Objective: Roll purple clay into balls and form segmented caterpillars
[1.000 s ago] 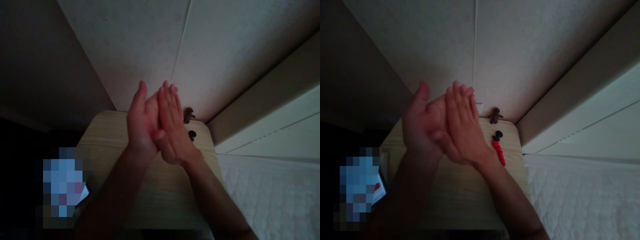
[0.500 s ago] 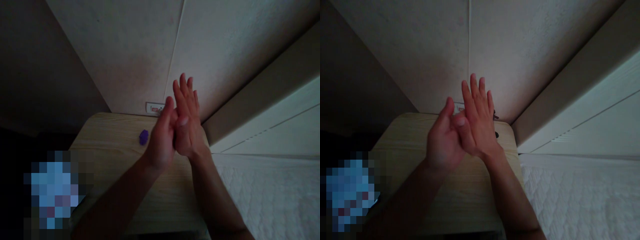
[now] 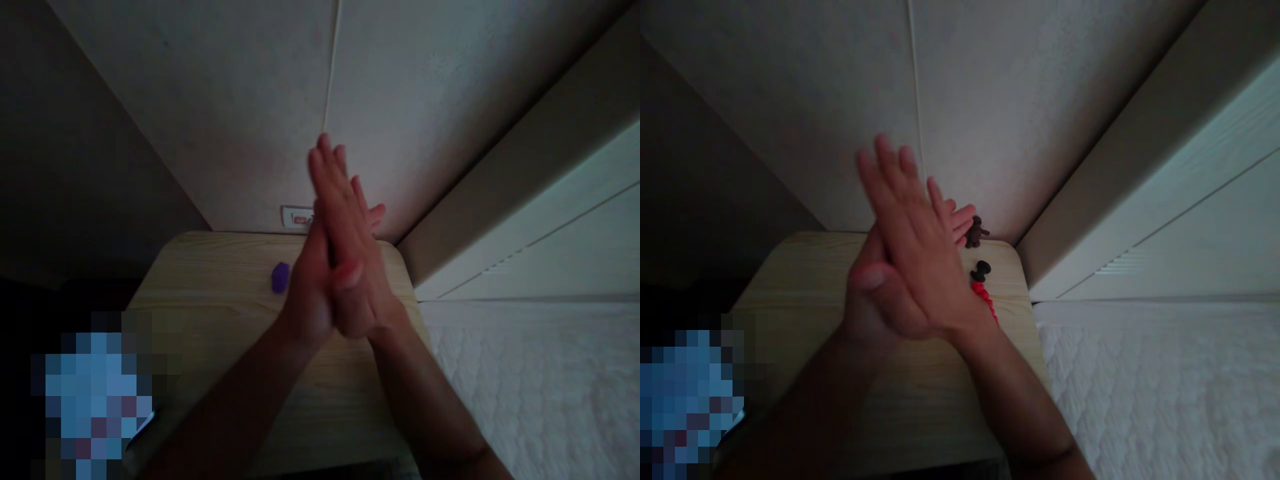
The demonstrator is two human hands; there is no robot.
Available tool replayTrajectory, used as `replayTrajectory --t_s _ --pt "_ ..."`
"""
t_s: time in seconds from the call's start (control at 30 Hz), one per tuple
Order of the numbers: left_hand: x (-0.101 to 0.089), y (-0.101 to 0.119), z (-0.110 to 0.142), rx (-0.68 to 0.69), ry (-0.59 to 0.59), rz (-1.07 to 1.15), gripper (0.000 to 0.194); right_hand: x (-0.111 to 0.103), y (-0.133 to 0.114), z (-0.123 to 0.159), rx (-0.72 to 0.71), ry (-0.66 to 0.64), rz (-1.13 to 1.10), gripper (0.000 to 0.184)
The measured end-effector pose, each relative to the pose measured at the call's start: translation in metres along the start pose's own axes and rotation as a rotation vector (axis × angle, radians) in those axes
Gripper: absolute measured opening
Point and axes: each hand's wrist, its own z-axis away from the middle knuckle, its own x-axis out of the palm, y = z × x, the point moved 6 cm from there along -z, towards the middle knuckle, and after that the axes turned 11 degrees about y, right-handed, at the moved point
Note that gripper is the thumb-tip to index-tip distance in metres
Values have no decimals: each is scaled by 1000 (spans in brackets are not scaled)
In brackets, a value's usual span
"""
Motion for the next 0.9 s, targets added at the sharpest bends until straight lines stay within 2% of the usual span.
replayTrajectory --t_s 0.07,0.13,0.17,0.2,0.27,0.33,0.4,0.57,0.77,0.9 --pt "13 -3 5 -150 -59 140 31 -3 20 0 28 88 9 66" --pt "13 4 2 -269 -79 222 54 8 28 3 25 58 26 68" --pt "9 11 -1 -283 -67 221 67 15 28 5 20 18 28 70" --pt "2 20 -7 -279 -34 204 77 23 25 7 11 -30 24 73" --pt "-16 34 -17 -271 104 182 88 36 12 10 -17 -134 -4 79" --pt "-33 42 -24 -265 282 184 88 42 -2 12 -47 -207 -43 78" --pt "-42 45 -27 -255 384 220 84 41 -12 13 -68 -242 -86 71" --pt "-49 44 -32 -198 381 282 82 31 -18 15 -89 -269 -165 64" --pt "-60 41 -40 -193 379 291 77 29 -14 16 -115 -265 -85 51" --pt "-61 35 -42 -193 400 308 72 23 -2 15 -38 -221 -66 39"
